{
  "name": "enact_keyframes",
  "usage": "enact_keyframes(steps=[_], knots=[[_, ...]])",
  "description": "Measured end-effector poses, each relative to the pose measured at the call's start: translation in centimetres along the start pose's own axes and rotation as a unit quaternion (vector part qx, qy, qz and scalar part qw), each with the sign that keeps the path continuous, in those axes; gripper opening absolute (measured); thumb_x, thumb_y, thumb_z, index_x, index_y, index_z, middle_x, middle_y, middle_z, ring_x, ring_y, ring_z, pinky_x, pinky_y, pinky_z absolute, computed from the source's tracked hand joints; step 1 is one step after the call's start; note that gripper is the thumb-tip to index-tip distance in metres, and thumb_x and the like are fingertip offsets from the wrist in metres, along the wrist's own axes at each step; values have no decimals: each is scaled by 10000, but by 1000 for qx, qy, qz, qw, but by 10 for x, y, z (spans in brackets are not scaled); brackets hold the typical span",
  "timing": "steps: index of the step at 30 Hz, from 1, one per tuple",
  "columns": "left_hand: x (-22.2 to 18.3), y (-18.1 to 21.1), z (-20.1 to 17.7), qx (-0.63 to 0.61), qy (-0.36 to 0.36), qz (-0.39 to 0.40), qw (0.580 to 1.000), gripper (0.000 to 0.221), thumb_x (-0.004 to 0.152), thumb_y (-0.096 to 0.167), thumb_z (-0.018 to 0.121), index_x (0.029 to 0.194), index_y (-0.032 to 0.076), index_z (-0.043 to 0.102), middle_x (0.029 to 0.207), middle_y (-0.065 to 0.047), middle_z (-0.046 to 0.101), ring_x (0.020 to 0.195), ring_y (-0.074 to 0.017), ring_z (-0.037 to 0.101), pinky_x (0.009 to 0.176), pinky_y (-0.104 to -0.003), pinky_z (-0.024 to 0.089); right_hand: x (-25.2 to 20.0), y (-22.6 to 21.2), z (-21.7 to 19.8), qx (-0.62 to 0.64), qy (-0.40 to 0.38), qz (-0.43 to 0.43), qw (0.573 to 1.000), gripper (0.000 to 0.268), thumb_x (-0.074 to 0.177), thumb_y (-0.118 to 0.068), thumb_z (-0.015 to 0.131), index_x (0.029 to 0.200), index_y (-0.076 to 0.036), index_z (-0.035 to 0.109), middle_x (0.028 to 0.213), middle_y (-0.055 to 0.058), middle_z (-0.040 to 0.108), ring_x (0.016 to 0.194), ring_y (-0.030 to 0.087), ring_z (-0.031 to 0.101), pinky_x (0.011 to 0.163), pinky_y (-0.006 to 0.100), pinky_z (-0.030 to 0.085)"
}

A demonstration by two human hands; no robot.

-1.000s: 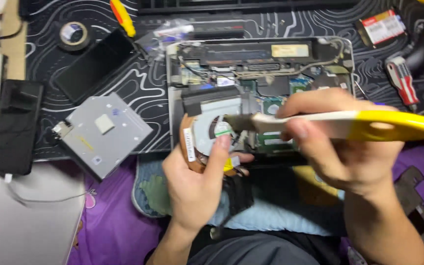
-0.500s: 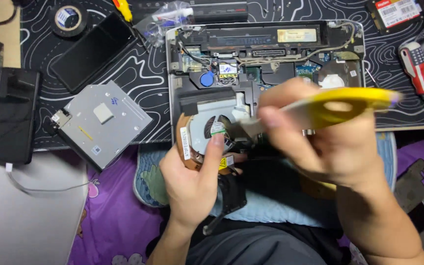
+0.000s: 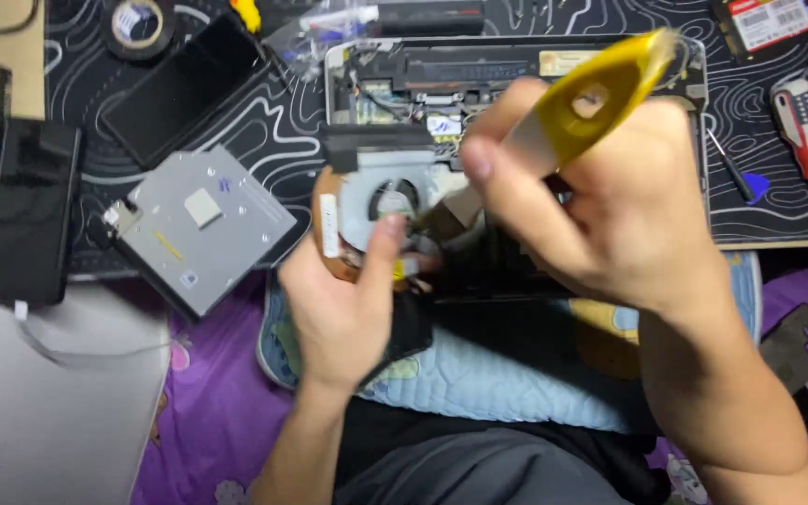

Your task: Cleaning a laptop fan with a brush and applying thermal paste to the processor

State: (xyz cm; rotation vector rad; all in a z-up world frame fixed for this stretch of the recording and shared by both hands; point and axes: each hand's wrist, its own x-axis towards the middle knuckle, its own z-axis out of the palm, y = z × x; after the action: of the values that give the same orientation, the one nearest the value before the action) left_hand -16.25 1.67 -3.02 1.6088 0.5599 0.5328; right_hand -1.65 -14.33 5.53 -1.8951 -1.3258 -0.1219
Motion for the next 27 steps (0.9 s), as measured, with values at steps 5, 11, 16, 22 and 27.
enact_keyframes(steps=[5, 11, 16, 22, 27], knots=[[12, 17, 0, -66, -19, -38, 997, 160, 1095, 103, 705, 1213, -3, 685, 986, -106, 774, 630, -222, 825, 578, -358, 823, 11, 10, 8, 9, 27, -13, 1000, 217, 1269, -6, 585, 1127, 106, 706, 1061, 183, 751, 883, 306, 698, 810, 423, 503], [10, 10, 3, -67, -34, -72, 995, 341, 1085, 131, 708, 1389, 12, 611, 1004, -122, 778, 574, -268, 853, 464, -337, 730, 6, 16, 13, 8, 34, -3, 999, 265, 1268, -11, 597, 1038, 88, 685, 1081, 166, 751, 828, 287, 671, 755, 406, 470], [15, 11, 2, -42, -45, -38, 997, 370, 1090, 98, 706, 1444, 39, 614, 1027, -110, 797, 571, -232, 851, 468, -295, 720, 10, 23, 20, -9, 38, -16, 999, 210, 1265, -49, 627, 1135, 84, 725, 1082, 159, 769, 885, 313, 714, 818, 425, 516], [11, 16, 2, -110, -23, -75, 991, 500, 1080, 121, 714, 1534, 26, 527, 966, -131, 724, 552, -267, 820, 456, -332, 713, 11, 18, 21, 26, 56, -4, 998, 239, 1282, -40, 578, 1128, 112, 679, 1085, 175, 718, 863, 292, 661, 802, 422, 479], [1, 15, -8, -92, 15, -83, 992, 441, 1061, 104, 733, 1464, 5, 584, 1037, -173, 762, 539, -302, 830, 449, -340, 727, 17, 5, 25, 51, 48, 6, 998, 276, 1270, -61, 577, 1055, 89, 664, 1034, 157, 711, 796, 267, 634, 739, 398, 455]])
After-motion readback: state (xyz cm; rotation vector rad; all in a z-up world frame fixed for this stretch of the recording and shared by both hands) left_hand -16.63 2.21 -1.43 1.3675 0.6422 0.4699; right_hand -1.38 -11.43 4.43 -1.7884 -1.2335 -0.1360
